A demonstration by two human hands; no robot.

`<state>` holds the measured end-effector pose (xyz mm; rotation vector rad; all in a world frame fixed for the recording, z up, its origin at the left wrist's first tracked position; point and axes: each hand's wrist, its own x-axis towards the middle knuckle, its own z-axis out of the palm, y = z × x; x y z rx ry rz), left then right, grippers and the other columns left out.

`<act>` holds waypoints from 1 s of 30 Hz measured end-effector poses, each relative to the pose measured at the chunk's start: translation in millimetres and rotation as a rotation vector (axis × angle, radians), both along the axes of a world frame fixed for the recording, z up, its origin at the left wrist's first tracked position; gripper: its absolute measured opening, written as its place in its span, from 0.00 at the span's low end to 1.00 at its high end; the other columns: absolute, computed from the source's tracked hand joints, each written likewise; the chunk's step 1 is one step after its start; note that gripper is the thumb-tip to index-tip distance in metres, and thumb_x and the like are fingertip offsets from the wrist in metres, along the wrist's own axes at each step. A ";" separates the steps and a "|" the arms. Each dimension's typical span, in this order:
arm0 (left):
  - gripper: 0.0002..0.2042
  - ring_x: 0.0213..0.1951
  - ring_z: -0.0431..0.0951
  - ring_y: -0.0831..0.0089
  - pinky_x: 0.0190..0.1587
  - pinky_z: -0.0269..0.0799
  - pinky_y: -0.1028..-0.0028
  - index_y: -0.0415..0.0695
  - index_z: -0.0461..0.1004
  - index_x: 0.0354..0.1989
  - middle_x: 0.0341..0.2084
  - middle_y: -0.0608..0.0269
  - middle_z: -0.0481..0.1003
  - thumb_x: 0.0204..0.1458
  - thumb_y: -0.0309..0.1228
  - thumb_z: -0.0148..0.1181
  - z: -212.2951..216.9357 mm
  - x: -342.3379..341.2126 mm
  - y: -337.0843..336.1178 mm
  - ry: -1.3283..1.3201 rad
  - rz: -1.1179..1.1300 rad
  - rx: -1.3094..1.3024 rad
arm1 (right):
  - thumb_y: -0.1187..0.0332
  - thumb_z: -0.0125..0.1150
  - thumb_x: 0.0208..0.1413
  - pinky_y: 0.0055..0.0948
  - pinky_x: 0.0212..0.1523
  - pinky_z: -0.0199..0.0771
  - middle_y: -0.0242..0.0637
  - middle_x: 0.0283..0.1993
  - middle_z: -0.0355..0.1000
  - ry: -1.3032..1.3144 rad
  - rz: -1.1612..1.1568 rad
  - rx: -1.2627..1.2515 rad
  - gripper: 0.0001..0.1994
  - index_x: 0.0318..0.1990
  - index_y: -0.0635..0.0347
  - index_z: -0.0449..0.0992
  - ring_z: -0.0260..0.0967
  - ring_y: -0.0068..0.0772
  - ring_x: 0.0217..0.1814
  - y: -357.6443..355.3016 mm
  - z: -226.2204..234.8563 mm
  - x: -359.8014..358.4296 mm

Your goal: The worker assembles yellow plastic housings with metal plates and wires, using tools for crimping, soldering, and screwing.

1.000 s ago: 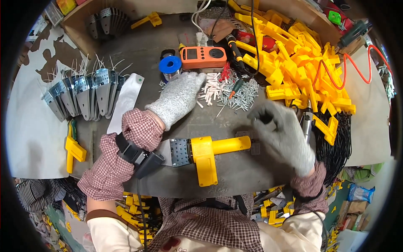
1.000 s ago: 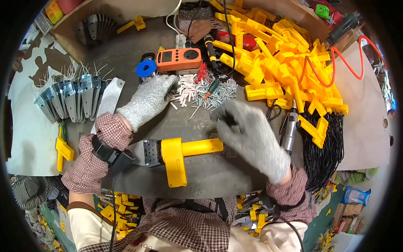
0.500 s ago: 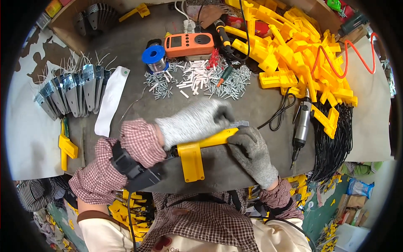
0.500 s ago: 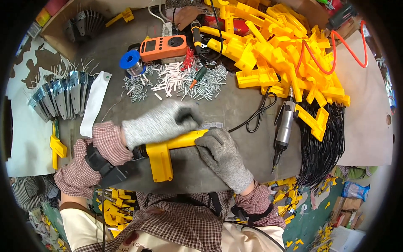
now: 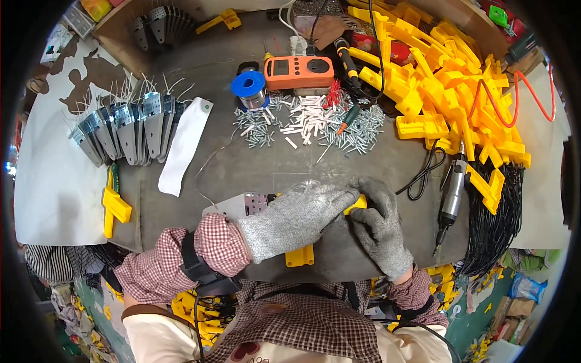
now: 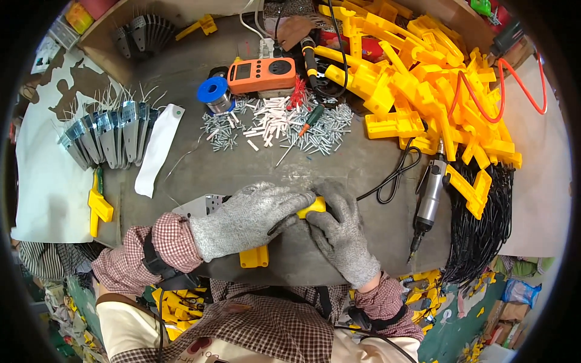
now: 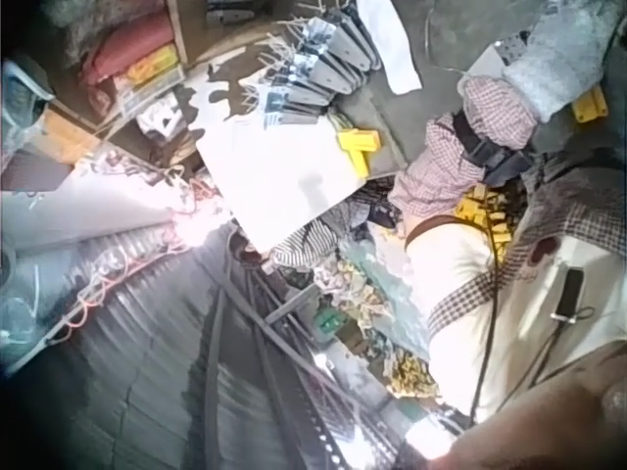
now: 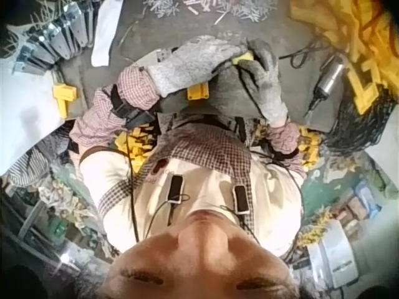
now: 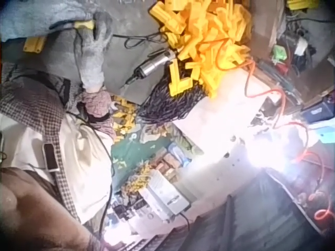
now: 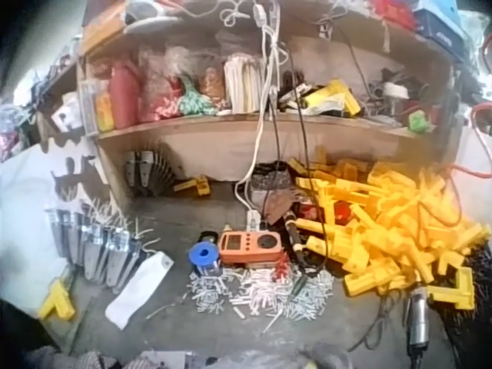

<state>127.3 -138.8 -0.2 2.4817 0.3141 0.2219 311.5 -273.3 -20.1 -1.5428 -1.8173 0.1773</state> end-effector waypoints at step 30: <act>0.09 0.47 0.80 0.48 0.51 0.75 0.55 0.34 0.74 0.43 0.39 0.41 0.77 0.59 0.25 0.50 -7.1 19.0 137.2 0.128 0.297 0.493 | 0.77 0.57 0.61 0.42 0.57 0.73 0.50 0.49 0.76 0.194 0.023 -0.250 0.16 0.56 0.62 0.74 0.73 0.52 0.55 15.3 27.0 11.3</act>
